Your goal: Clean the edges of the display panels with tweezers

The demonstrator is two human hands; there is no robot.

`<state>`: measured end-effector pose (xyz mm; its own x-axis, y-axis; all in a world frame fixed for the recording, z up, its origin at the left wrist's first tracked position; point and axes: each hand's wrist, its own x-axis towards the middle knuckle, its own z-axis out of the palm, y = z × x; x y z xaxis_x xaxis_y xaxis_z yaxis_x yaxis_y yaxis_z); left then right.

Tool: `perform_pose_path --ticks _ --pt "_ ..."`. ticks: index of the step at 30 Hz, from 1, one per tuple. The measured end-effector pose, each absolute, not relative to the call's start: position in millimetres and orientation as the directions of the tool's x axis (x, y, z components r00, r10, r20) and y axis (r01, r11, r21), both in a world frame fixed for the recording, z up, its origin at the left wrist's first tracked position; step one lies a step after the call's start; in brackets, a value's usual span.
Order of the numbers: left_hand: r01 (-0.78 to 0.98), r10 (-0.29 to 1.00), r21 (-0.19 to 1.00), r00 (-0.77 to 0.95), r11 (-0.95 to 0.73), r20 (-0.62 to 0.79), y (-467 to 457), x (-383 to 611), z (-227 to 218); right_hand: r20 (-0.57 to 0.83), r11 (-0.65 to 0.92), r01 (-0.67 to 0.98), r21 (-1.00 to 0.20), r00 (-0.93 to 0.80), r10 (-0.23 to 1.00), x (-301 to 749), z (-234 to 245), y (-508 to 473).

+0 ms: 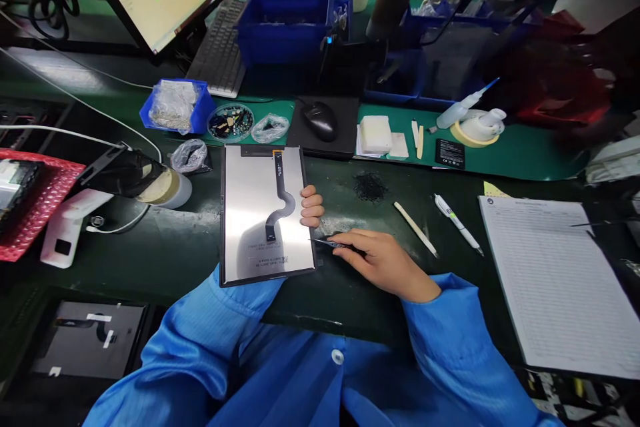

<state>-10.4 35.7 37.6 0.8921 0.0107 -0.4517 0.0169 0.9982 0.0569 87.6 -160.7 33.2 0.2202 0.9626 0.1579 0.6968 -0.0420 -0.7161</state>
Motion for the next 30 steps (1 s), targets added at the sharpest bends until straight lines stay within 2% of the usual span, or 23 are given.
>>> perform_pose_path --ticks 7,14,21,25,30 --pt "0.047 -0.036 0.025 0.936 0.999 -0.349 41 -9 16 0.186 -0.041 0.749 -0.661 0.217 0.958 90 33 -159" --pt "-0.048 0.057 0.033 0.912 0.998 -0.406 36 -6 16 0.292 0.034 0.794 -0.607 0.184 0.939 92 33 -159" --pt "0.015 -0.005 0.023 0.921 1.0 -0.389 38 -9 21 0.378 0.052 0.884 -0.464 0.145 0.914 93 26 -159" --pt "0.007 0.003 0.021 0.905 1.0 -0.425 37 -9 23 0.394 0.051 0.903 -0.426 0.134 0.909 94 26 -158" --pt "0.038 -0.001 0.084 0.914 0.996 -0.405 36 -7 13 0.396 0.072 0.901 -0.429 0.116 0.911 93 27 -159"
